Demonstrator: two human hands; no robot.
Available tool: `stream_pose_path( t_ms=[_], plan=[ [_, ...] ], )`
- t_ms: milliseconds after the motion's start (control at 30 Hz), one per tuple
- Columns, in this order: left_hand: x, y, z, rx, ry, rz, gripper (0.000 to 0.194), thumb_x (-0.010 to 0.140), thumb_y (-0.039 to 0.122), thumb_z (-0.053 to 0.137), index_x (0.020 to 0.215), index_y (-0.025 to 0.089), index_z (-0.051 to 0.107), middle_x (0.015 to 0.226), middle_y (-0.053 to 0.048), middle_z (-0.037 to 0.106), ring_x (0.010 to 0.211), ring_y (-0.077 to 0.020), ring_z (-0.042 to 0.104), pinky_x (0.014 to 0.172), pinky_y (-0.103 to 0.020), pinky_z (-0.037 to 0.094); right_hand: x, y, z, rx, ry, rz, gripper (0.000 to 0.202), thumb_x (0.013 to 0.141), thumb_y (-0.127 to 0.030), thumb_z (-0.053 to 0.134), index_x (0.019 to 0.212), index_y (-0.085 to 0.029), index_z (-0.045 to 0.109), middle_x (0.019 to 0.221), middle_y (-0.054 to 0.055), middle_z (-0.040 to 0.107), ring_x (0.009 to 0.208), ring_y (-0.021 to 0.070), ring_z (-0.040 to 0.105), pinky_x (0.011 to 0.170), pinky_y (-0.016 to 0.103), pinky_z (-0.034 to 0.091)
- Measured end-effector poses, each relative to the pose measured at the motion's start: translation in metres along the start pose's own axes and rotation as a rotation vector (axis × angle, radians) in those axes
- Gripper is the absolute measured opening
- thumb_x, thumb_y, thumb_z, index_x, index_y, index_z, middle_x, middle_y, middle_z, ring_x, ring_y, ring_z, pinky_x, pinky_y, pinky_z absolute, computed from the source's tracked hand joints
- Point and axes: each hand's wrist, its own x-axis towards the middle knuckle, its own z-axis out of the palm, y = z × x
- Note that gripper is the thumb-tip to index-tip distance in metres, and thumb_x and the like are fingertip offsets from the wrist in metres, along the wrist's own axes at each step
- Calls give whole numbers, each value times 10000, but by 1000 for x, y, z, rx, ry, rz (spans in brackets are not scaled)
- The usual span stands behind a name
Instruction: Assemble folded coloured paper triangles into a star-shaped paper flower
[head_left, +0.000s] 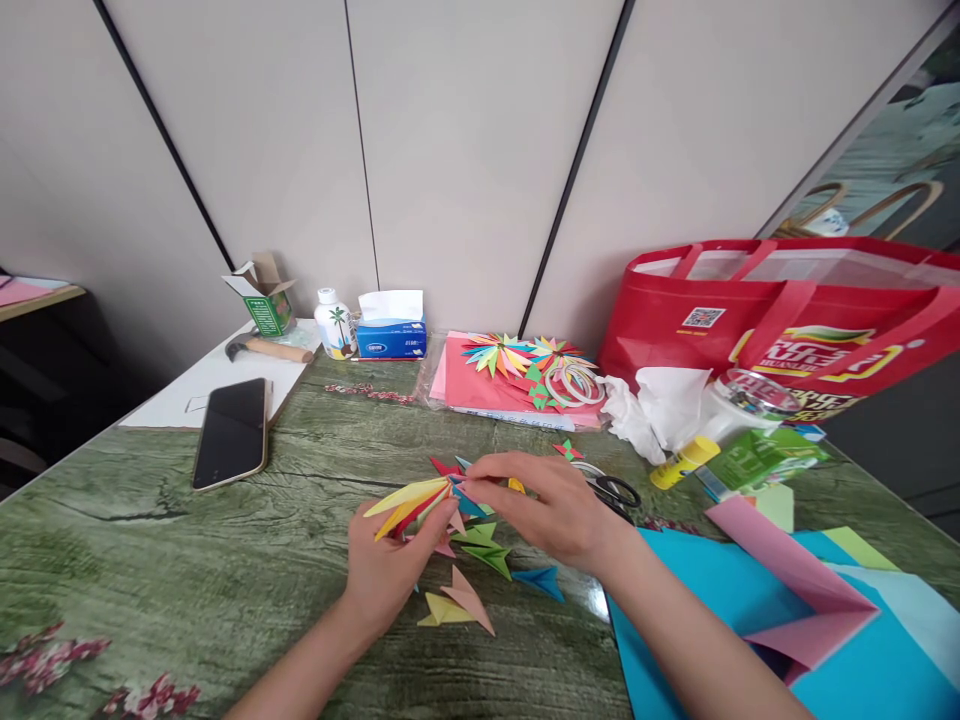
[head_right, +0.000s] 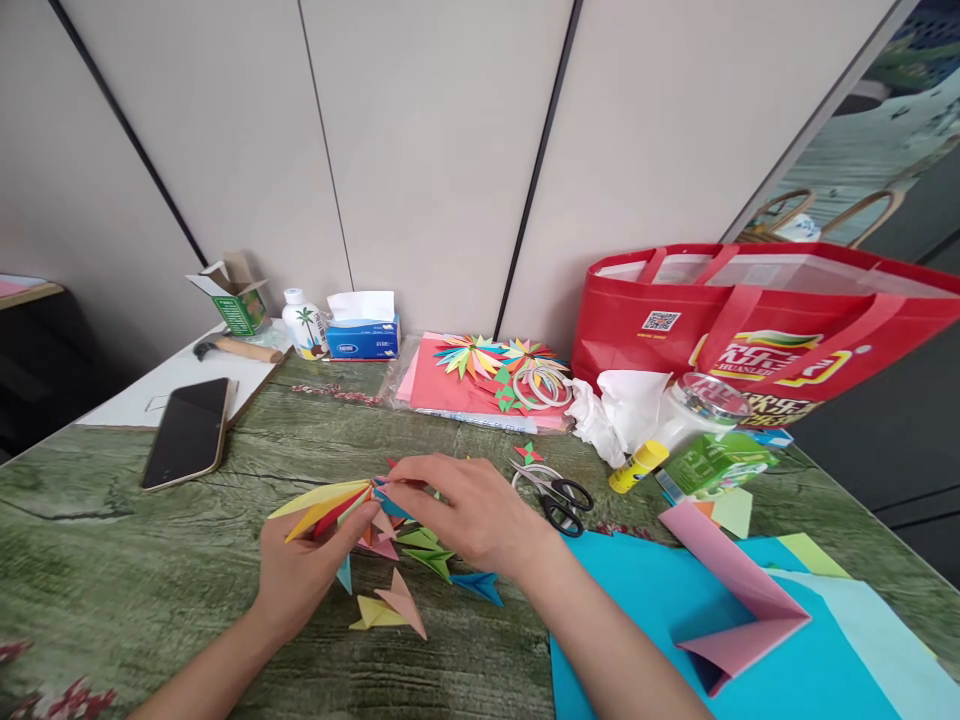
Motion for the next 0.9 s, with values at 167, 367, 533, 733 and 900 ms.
stream_pose_path(
  t_ms=[167,367,533,733,900],
  plan=[
    [-1,-3,0,84,43,83,113,660,264,648,673,180,724,536,9,686,444,-139,606,469,-216,506,3,-1,-2,4,8,-53,194,873,-216,465,1044,-185,552,987,47,633,903,122,591,727,223,471],
    [-2,-4,0,187,59,213,136,688,271,627,734,202,735,520,15,676,396,-119,568,441,-212,494,11,-2,-5,-38,134,-148,158,854,-151,478,951,-178,600,906,39,641,813,102,598,632,191,452],
    [-2,-4,1,247,81,242,159,693,312,622,750,217,737,467,23,646,343,-110,520,399,-215,471,12,-2,-5,-66,130,-166,148,848,-138,481,927,-162,604,890,43,639,797,97,595,603,186,442],
    [-2,-5,2,232,75,241,153,699,300,619,689,194,728,485,19,658,363,-111,542,384,-201,457,8,-1,-4,-51,129,-150,161,859,-150,468,953,-169,598,908,48,645,821,106,599,641,192,455],
    [-4,-6,2,251,66,213,156,696,309,617,712,202,728,500,21,664,373,-111,544,399,-206,465,5,-1,-3,-33,64,-69,186,882,-220,442,980,-181,595,915,35,647,808,102,607,659,193,461]
  ],
)
